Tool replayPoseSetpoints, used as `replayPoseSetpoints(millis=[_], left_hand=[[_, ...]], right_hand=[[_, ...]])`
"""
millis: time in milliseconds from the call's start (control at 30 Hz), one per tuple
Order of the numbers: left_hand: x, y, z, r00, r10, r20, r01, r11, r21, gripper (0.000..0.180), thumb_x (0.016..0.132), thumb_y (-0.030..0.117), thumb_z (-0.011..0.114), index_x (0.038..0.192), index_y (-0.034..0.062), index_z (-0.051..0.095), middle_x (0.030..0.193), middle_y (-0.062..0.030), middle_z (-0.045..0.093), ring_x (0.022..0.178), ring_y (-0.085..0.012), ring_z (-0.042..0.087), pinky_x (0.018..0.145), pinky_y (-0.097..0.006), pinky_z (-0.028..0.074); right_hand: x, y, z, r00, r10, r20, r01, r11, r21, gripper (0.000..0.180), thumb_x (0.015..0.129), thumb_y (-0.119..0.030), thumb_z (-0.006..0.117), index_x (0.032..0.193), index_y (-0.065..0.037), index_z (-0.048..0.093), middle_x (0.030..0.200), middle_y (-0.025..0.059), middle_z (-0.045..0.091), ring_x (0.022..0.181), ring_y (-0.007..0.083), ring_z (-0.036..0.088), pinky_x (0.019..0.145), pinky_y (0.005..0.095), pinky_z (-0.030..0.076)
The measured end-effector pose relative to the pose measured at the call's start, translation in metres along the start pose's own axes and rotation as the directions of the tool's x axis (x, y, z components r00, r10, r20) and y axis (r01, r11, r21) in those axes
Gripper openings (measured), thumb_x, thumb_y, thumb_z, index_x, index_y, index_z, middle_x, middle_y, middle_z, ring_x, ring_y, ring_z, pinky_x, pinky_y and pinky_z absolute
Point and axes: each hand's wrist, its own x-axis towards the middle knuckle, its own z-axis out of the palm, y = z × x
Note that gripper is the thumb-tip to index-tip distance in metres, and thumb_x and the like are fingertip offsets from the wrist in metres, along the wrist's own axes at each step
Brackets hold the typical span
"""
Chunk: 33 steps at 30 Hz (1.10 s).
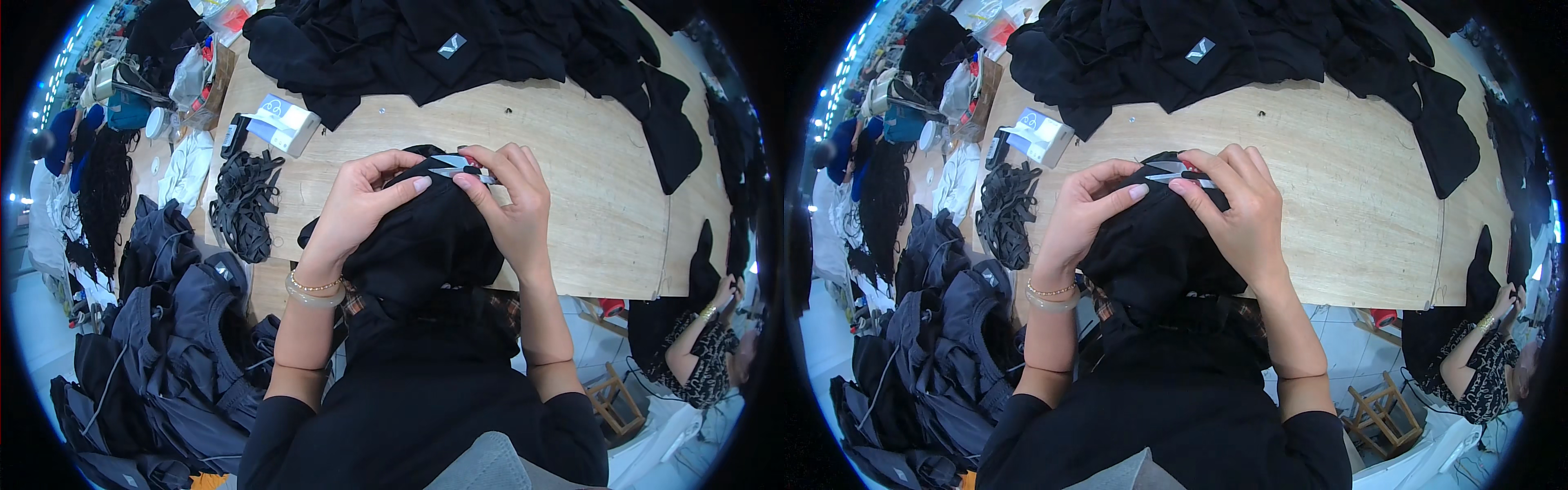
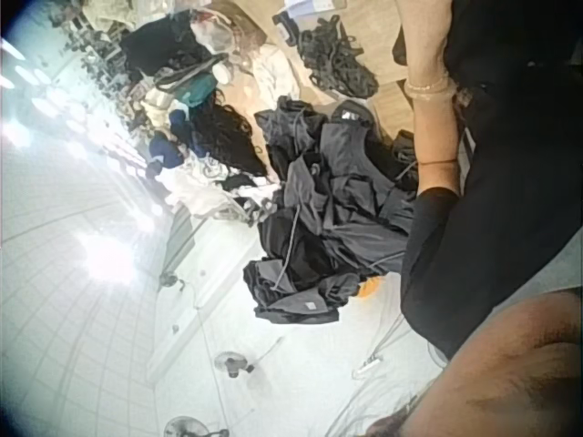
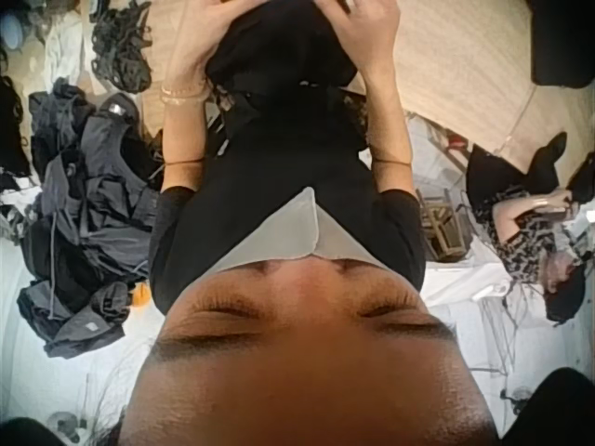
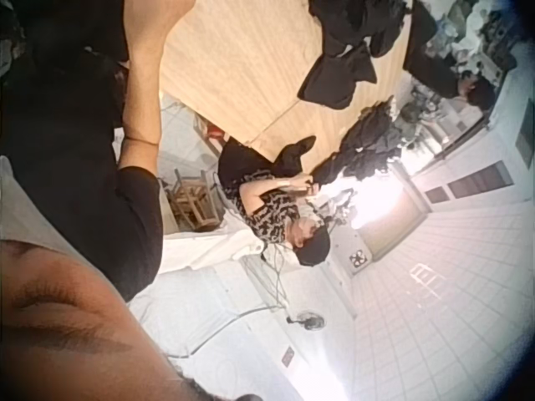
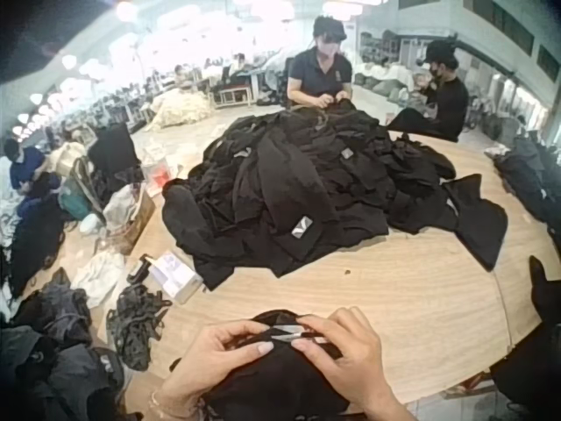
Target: The person uses small scissors to trim loose threads and excess fabric from the edges of a black garment. They repeatedly fold and unfold the fabric to access different seams and corners, carefully snipping away small bits of material.
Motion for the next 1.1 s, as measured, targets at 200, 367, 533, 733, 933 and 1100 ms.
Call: replayPoseSetpoints(millis=[200,367,533,733,933,1100], left_hand=[[0.000,0.001,-0.001,1.000,-0.016,-0.003,0.016,1.000,-0.003,0.027,0.089,0.004,0.072,0.113,-0.0068,0.067,0.101,-0.0051,0.069,0.089,-0.0066,0.062,0.081,-0.020,0.050],[0.003,-0.001,0.003,0.999,0.046,0.005,-0.046,0.999,-0.003,0.027,0.089,0.003,0.071,0.113,-0.0025,0.062,0.099,-0.0053,0.069,0.088,-0.0056,0.061,0.077,-0.018,0.049],[0.006,-0.007,-0.003,0.992,0.123,-0.022,-0.123,0.992,0.011,0.024,0.088,-0.001,0.071,0.107,0.0025,0.056,0.097,-0.0054,0.070,0.087,-0.0039,0.060,0.074,-0.017,0.047],[0.007,-0.004,-0.005,0.995,0.087,-0.056,-0.088,0.996,-0.009,0.021,0.088,-0.002,0.070,0.105,0.0007,0.059,0.097,-0.0068,0.070,0.088,-0.0050,0.062,0.076,-0.018,0.048],[0.008,-0.003,-0.004,0.973,0.198,-0.120,-0.174,0.967,0.186,0.020,0.087,-0.002,0.070,0.106,-0.0030,0.066,0.099,-0.0065,0.071,0.093,-0.0091,0.064,0.084,-0.022,0.051],[0.010,-0.003,-0.007,0.974,0.207,-0.095,-0.171,0.940,0.295,0.017,0.087,-0.001,0.071,0.103,-0.0035,0.069,0.102,-0.0051,0.070,0.094,-0.0093,0.064,0.086,-0.022,0.050]], right_hand=[[0.002,-0.003,-0.002,1.000,-0.028,-0.011,0.027,0.997,-0.074,0.025,0.077,-0.017,0.080,0.098,-0.007,0.073,0.079,0.0041,0.061,0.076,0.0198,0.055,0.065,0.0306,0.045],[0.004,0.000,0.007,1.000,0.029,-0.010,-0.028,0.995,0.094,0.025,0.077,-0.017,0.080,0.098,-0.005,0.073,0.081,0.0047,0.063,0.077,0.0205,0.056,0.067,0.0310,0.046],[0.007,0.003,0.013,0.995,0.098,0.023,-0.101,0.978,0.183,0.025,0.078,-0.017,0.080,0.098,-0.005,0.073,0.081,0.0055,0.064,0.078,0.0211,0.057,0.069,0.0317,0.046],[0.008,-0.002,0.023,0.996,0.061,-0.060,-0.051,0.986,0.160,0.025,0.077,-0.017,0.080,0.098,-0.004,0.073,0.082,0.0061,0.065,0.078,0.0211,0.058,0.069,0.0316,0.047],[0.010,-0.002,0.028,0.995,0.066,-0.080,-0.054,0.987,0.149,0.025,0.078,-0.018,0.080,0.097,-0.004,0.072,0.081,0.0060,0.065,0.077,0.0216,0.060,0.068,0.0314,0.047],[0.014,-0.002,0.023,0.998,0.051,-0.037,-0.047,0.993,0.108,0.024,0.079,-0.020,0.080,0.094,-0.004,0.072,0.080,0.0064,0.065,0.075,0.0218,0.061,0.066,0.0316,0.048]])
